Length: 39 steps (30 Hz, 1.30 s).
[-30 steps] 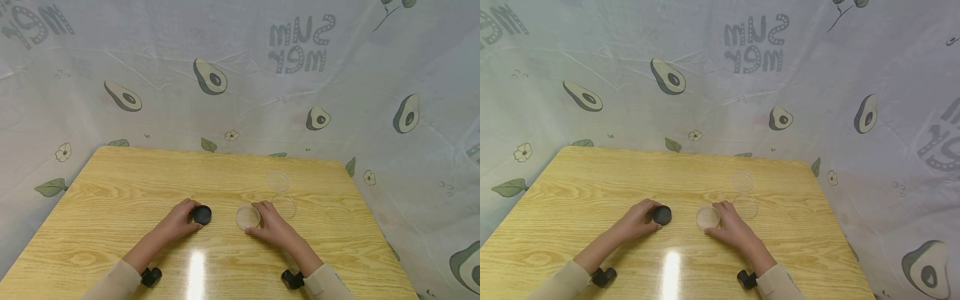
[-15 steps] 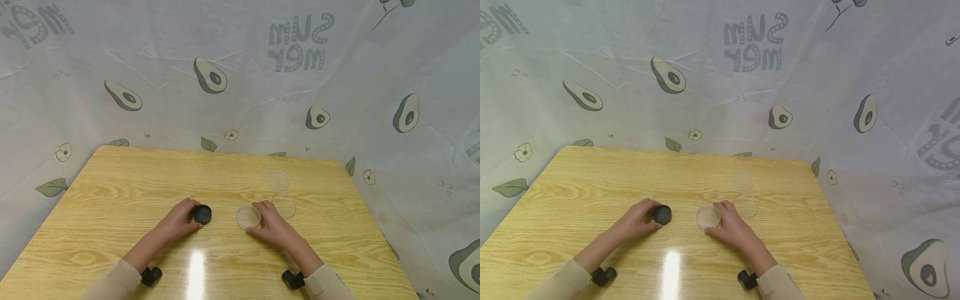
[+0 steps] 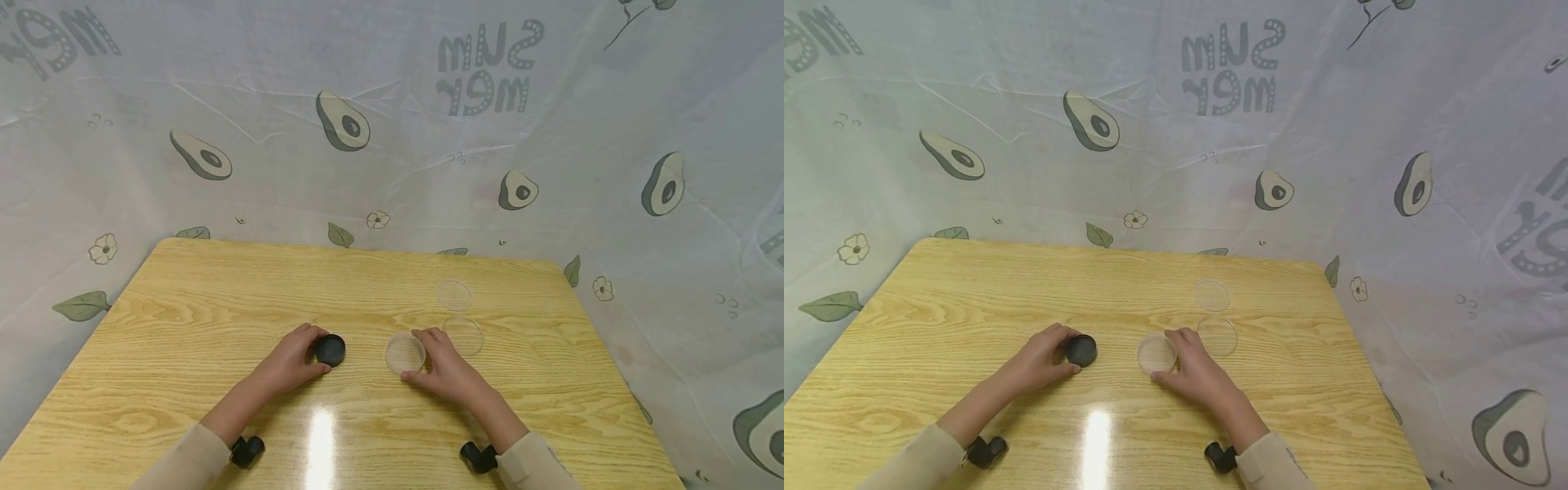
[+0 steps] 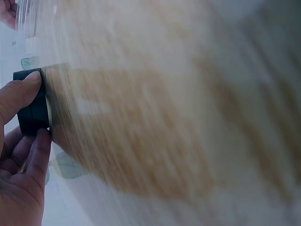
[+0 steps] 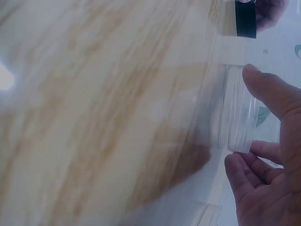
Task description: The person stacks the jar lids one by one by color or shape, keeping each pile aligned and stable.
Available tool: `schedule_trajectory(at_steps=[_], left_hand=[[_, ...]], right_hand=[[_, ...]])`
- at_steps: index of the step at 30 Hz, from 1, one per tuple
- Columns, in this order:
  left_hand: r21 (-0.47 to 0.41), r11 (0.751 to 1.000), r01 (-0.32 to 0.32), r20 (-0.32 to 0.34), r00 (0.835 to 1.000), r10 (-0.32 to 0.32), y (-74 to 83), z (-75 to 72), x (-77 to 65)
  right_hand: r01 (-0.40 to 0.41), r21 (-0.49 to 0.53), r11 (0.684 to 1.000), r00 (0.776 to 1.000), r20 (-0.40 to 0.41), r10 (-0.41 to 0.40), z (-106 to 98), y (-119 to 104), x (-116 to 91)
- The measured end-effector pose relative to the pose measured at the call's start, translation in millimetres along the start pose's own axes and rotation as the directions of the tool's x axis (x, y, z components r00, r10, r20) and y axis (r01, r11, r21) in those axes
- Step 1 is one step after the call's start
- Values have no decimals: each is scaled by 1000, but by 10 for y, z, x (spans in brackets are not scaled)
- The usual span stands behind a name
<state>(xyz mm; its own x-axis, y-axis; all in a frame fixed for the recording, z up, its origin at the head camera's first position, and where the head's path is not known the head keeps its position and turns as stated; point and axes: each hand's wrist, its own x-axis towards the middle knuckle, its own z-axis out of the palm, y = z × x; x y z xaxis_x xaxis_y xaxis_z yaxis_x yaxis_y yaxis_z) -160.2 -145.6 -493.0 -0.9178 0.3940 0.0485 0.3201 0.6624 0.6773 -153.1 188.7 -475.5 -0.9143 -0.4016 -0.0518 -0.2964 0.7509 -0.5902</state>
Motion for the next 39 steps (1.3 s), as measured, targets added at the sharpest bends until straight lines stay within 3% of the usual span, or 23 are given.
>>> schedule_trajectory(at_steps=[7, 16, 22, 34, 39], left_hand=[[5, 1000, 2, 0, 1000, -2, 2, 4, 0], [-16, 1000, 5, 2, 1000, -5, 15, -5, -5], [-18, 1000, 4, 0, 1000, -4, 18, -8, -8], [-21, 1000, 10, 4, 1000, -10, 21, -18, -22], [-24, 1000, 7, 7, 1000, -7, 24, -13, -11]], right_hand=[[3, -16, 1000, 1000, -17, -3, 12, 13, -11], [-50, 15, 999, 998, -30, 51, -85, 17, -34], [-27, 26, 999, 998, -57, 28, -181, 64, -59], [-90, -5, 996, 980, -181, 88, -383, 437, -119], [-144, -21, 989, 973, -185, 138, -469, 564, -126]])
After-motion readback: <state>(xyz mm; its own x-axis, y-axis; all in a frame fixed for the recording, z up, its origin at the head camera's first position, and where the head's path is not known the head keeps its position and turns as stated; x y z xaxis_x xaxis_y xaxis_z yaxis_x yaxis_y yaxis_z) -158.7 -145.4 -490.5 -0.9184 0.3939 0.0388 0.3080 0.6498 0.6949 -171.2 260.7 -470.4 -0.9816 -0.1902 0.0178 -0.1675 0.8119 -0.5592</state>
